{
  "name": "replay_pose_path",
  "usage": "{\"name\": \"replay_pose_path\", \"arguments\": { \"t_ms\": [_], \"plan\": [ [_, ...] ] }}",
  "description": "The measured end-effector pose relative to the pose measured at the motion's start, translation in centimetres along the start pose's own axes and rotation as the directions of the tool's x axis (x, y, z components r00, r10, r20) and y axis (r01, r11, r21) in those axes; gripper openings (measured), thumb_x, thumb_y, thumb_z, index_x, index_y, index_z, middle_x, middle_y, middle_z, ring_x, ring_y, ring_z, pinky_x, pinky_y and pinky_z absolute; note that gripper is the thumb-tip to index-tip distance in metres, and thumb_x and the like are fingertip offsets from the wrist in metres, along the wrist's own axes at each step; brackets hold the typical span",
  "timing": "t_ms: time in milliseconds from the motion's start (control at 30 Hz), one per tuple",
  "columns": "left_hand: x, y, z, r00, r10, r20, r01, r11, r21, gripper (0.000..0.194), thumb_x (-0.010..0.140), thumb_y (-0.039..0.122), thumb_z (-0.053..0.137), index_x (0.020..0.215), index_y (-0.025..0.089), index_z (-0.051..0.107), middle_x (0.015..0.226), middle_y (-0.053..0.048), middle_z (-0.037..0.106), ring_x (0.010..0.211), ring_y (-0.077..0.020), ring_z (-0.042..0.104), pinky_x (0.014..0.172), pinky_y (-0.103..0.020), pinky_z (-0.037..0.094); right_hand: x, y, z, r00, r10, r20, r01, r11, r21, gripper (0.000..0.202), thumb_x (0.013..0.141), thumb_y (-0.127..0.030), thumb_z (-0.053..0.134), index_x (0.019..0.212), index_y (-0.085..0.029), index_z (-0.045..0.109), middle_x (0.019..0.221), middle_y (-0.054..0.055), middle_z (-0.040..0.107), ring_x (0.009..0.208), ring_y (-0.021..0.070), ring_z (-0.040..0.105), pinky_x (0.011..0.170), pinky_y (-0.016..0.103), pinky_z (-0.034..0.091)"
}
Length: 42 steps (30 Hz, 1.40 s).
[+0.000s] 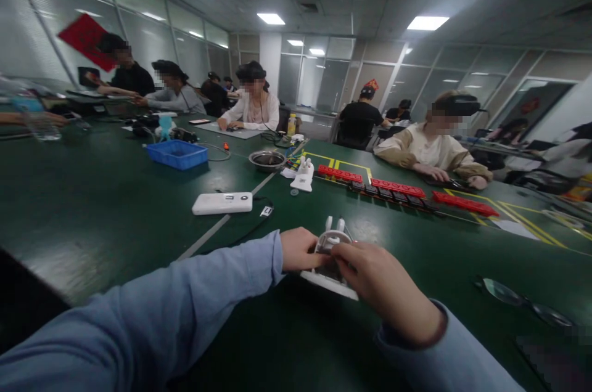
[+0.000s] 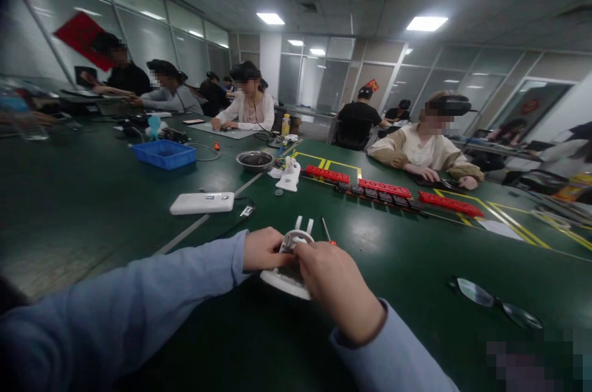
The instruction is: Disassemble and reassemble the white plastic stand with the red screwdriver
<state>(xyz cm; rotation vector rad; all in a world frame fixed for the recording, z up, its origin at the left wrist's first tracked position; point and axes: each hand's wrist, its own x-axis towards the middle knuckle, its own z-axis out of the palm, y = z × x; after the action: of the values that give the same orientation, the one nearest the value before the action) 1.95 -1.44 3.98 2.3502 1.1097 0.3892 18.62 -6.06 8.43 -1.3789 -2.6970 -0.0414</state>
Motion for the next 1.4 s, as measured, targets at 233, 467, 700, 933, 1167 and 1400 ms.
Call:
{"name": "replay_pose_path", "arguments": {
  "t_ms": [233, 467, 700, 933, 1167, 1400],
  "plan": [
    [1.0, 0.3, -0.8, 0.997, -0.079, 0.02, 0.078, 0.994, 0.074, 0.025, 0.065, 0.039, 0.052, 0.063, 0.016, 0.061, 0.055, -0.001, 0.054, 0.051, -0.0116, 0.049, 0.046, -0.02, 0.033, 0.3, 0.4, 0.6, 1.0, 0.026, -0.003, -0.026, 1.0, 0.01, 0.021, 0.081, -0.011, 0.042, 0.09, -0.016, 0.06, 0.08, 0.008, 0.062, 0.069, 0.0198, 0.059, 0.061, 0.029, 0.043],
    [0.8, -0.1, -0.2, 0.998, -0.052, -0.045, 0.054, 0.998, 0.024, 0.02, 0.069, 0.026, 0.045, 0.063, 0.016, 0.061, 0.057, 0.0, 0.056, 0.054, -0.0113, 0.051, 0.048, -0.019, 0.036, -0.2, 2.2, 0.4, 0.964, 0.023, -0.266, 0.068, 0.942, 0.328, 0.018, 0.08, -0.027, 0.046, 0.071, -0.017, 0.058, 0.062, 0.002, 0.056, 0.055, 0.0127, 0.051, 0.051, 0.023, 0.037],
    [0.6, -0.2, 0.5, 0.965, 0.076, -0.252, -0.095, 0.993, -0.066, 0.021, 0.076, 0.019, 0.041, 0.076, 0.014, 0.062, 0.073, -0.004, 0.063, 0.068, -0.0132, 0.057, 0.063, -0.022, 0.043, 1.4, 6.6, 2.3, 0.802, 0.553, 0.225, -0.345, 0.122, 0.931, 0.02, 0.077, -0.038, 0.051, 0.078, -0.017, 0.053, 0.066, 0.0, 0.054, 0.052, 0.0111, 0.05, 0.045, 0.021, 0.041],
    [0.9, 0.5, -0.3, 0.86, 0.217, -0.462, -0.361, 0.899, -0.249, 0.02, 0.079, 0.022, 0.045, 0.089, 0.016, 0.061, 0.084, -0.004, 0.062, 0.076, -0.0147, 0.056, 0.071, -0.025, 0.041, 2.4, 4.0, 4.1, 0.864, 0.276, 0.421, -0.314, -0.357, 0.88, 0.026, 0.079, -0.037, 0.049, 0.087, -0.014, 0.056, 0.073, 0.006, 0.06, 0.062, 0.0149, 0.058, 0.057, 0.027, 0.048],
    [2.2, -0.9, 0.3, 0.915, -0.391, -0.097, 0.02, 0.287, -0.958, 0.035, 0.067, 0.042, 0.059, 0.089, 0.016, 0.054, 0.053, 0.007, 0.033, 0.043, -0.0062, 0.027, 0.038, -0.015, 0.019, 3.5, 6.9, 3.3, 0.793, 0.579, 0.19, -0.125, -0.151, 0.981, 0.022, 0.076, -0.032, 0.048, 0.084, -0.013, 0.056, 0.068, 0.004, 0.059, 0.057, 0.0145, 0.055, 0.055, 0.027, 0.046],
    [3.4, 1.8, 3.0, 0.875, -0.33, 0.354, 0.179, -0.457, -0.871, 0.043, 0.081, 0.051, 0.027, 0.066, 0.015, 0.044, 0.053, 0.002, 0.035, 0.041, -0.0063, 0.032, 0.034, -0.012, 0.018, 4.6, 5.7, 0.5, 0.686, 0.669, -0.287, 0.025, 0.372, 0.928, 0.029, 0.062, -0.031, 0.064, 0.088, -0.018, 0.063, 0.08, 0.001, 0.06, 0.07, 0.0147, 0.051, 0.068, 0.025, 0.04]
  ]
}}
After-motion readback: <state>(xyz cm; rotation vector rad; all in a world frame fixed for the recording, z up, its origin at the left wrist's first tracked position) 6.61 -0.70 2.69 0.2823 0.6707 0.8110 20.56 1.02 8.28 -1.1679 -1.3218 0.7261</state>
